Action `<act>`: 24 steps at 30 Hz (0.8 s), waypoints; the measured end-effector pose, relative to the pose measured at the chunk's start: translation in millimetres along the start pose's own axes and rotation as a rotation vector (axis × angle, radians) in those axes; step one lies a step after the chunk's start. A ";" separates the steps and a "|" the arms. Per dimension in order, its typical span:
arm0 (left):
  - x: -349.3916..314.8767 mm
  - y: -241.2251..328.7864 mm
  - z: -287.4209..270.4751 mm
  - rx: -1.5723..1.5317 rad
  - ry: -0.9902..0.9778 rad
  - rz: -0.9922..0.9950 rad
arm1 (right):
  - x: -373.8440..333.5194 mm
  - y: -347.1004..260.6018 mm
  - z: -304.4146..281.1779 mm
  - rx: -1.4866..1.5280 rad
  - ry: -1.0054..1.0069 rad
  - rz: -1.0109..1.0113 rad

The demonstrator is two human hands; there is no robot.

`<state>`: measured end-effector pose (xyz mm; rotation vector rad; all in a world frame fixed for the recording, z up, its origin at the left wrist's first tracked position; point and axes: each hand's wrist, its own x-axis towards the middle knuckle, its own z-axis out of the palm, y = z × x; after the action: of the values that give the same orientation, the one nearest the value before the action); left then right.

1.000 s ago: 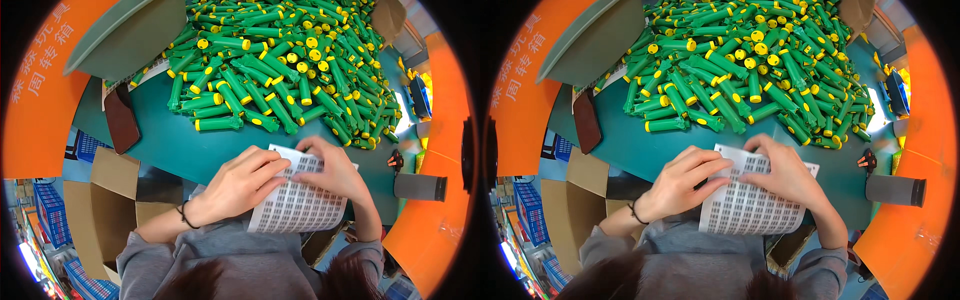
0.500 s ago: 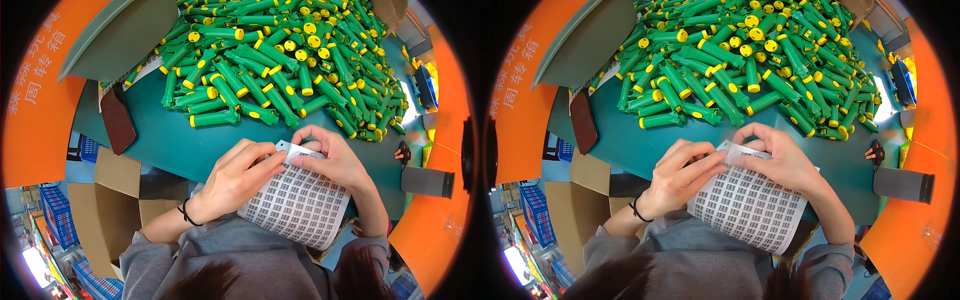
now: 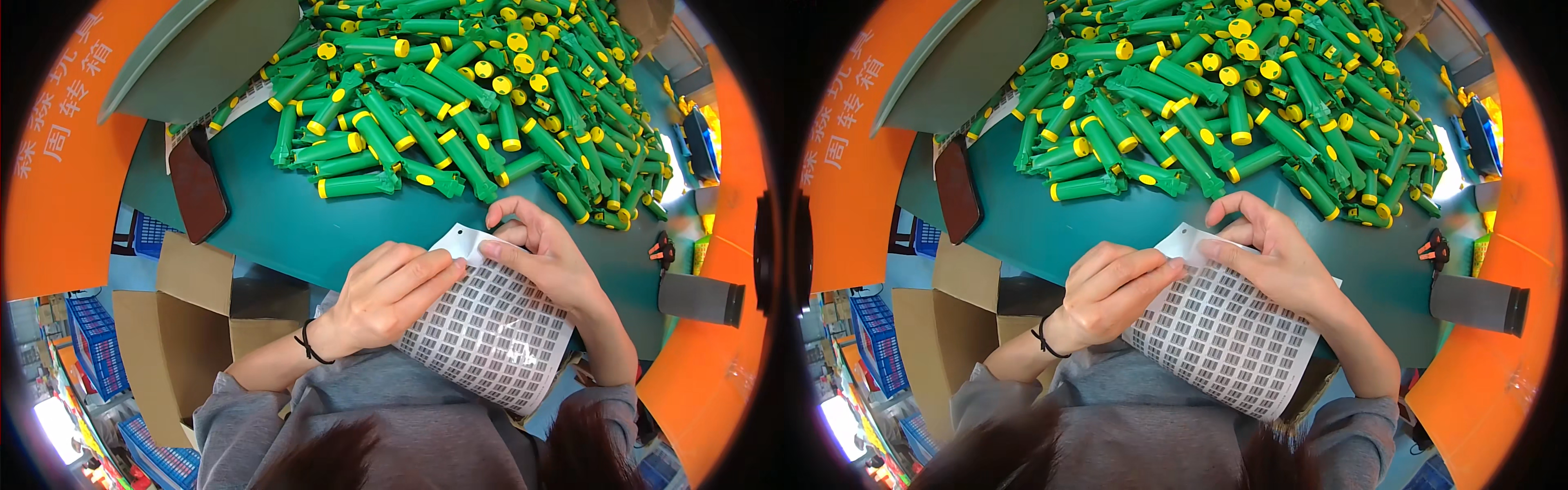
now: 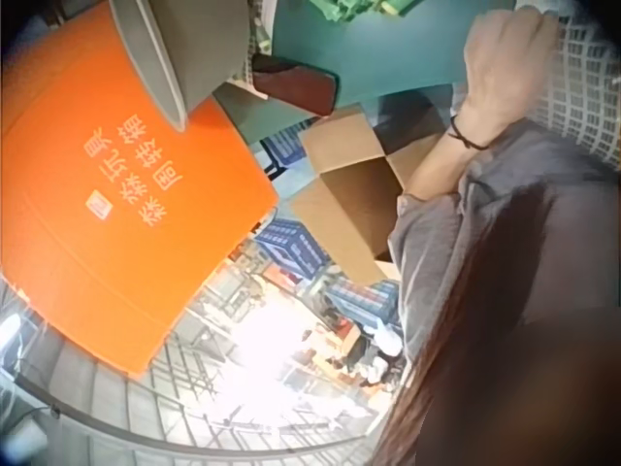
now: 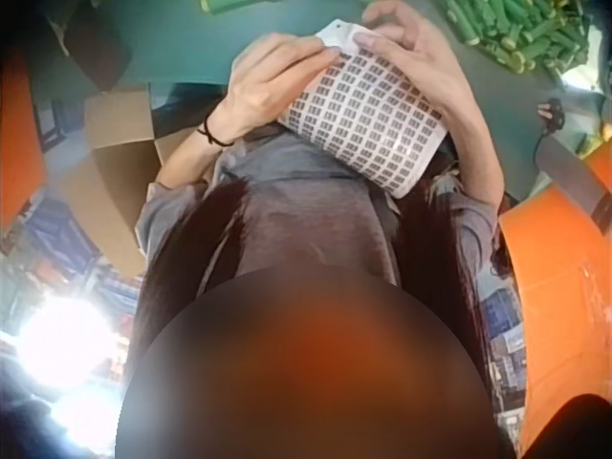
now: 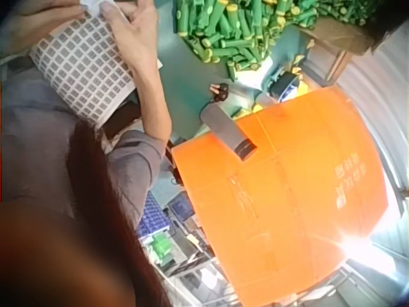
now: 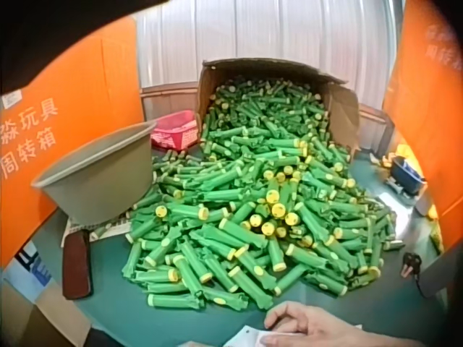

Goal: Applying small adhesive labels to plastic toy gun darts at a factory workbench.

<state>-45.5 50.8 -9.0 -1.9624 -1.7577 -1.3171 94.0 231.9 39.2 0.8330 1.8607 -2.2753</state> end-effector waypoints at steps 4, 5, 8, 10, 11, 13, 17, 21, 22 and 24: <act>2.3 -2.5 1.8 -0.027 0.021 -0.023 | 0.7 0.8 0.6 0.013 -0.006 0.010; 3.3 -2.4 3.4 -0.030 0.019 -0.024 | 0.9 1.7 1.1 0.004 0.005 0.006; 7.3 1.4 4.9 -0.065 0.021 -0.119 | -1.4 1.5 2.6 -0.004 0.020 -0.002; 5.7 0.0 2.8 0.051 -0.007 -0.004 | -1.2 0.6 2.9 -0.004 0.030 0.004; 6.2 -0.2 0.9 0.049 -0.009 -0.003 | -0.9 -0.2 2.7 -0.013 0.030 0.009; 8.0 0.5 -3.0 0.052 -0.060 0.017 | -0.7 0.2 2.8 -0.021 0.032 0.014; 4.5 -2.0 -0.9 0.051 -0.032 0.044 | -0.5 1.2 3.5 0.005 0.030 0.000; 7.9 1.2 2.5 -0.049 0.002 -0.132 | -0.7 2.2 2.3 0.023 0.006 -0.007; 7.3 1.7 2.8 -0.059 -0.027 -0.161 | -0.8 2.7 1.6 0.023 0.005 -0.007; 5.7 -0.6 3.3 -0.058 -0.048 -0.162 | -1.0 4.1 0.3 0.066 -0.019 -0.025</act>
<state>-45.1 57.1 -7.1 -1.9325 -1.9585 -1.3960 96.4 230.3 36.1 0.7977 1.8076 -2.3628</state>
